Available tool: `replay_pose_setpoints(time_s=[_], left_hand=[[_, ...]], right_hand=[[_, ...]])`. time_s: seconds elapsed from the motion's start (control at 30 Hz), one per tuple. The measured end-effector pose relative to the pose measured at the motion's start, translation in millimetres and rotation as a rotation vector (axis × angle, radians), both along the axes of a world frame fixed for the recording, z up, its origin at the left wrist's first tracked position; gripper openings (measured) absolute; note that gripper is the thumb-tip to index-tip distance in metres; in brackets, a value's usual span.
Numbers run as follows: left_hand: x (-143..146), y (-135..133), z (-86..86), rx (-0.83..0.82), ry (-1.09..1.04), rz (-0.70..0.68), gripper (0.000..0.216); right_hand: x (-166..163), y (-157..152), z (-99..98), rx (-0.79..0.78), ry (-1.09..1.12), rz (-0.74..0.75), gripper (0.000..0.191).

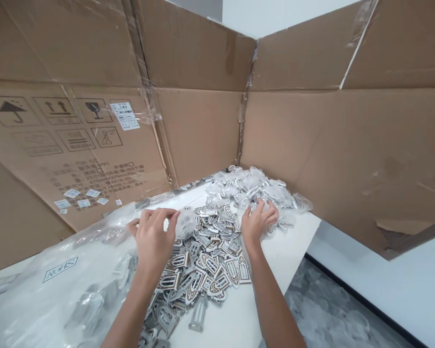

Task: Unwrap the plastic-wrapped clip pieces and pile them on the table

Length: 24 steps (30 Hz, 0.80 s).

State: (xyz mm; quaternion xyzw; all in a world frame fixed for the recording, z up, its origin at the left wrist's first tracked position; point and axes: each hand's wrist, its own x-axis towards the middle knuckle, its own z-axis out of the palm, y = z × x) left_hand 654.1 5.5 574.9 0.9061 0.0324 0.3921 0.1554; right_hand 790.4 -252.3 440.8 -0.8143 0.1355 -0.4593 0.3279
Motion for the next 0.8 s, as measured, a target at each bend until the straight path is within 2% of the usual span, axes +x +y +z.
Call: replay_pose_setpoints(time_s=[0.07,0.27,0.4,0.47,0.53,0.6,0.63,0.67,0.73,0.8], left_hand=[[0,0,-2.1,-0.021,-0.036,0.077,0.026],[2,6,-8.9,-0.131,0.082,0.004,0.025],[3,10,-2.2,-0.197,0.005,0.047,0.026],[3,7,2.0,-0.249,-0.047,0.069,0.027],[0,-9,3.0,-0.378,-0.023,0.036,0.025],[-11,-41,-0.6,-0.577,0.060,-0.064,0.024],[-19,-62,-4.1,-0.659,0.103,-0.155,0.024],[-29,-85,-8.2,-0.678,0.172,-0.306,0.026],[-50,-126,-16.4,-0.558,0.343,-0.691,0.024],[-65,-152,-21.1,-0.501,0.397,-0.802,0.012]], right_hand=[[3,-10,-7.4,-0.003,0.064,-0.032,0.052],[11,-21,-26.9,-0.029,0.161,-0.022,0.046],[8,-13,-17.2,-0.026,0.096,0.053,0.043],[7,-7,-8.3,0.024,-0.015,0.157,0.042],[4,2,0.6,0.114,-0.125,0.296,0.043],[-1,15,7.9,0.229,-0.162,0.427,0.045],[-5,23,10.8,0.295,-0.143,0.486,0.046],[-11,31,13.0,0.362,-0.105,0.556,0.048],[-23,48,16.1,0.491,-0.011,0.727,0.050],[-36,61,18.1,0.589,0.057,0.891,0.050]])
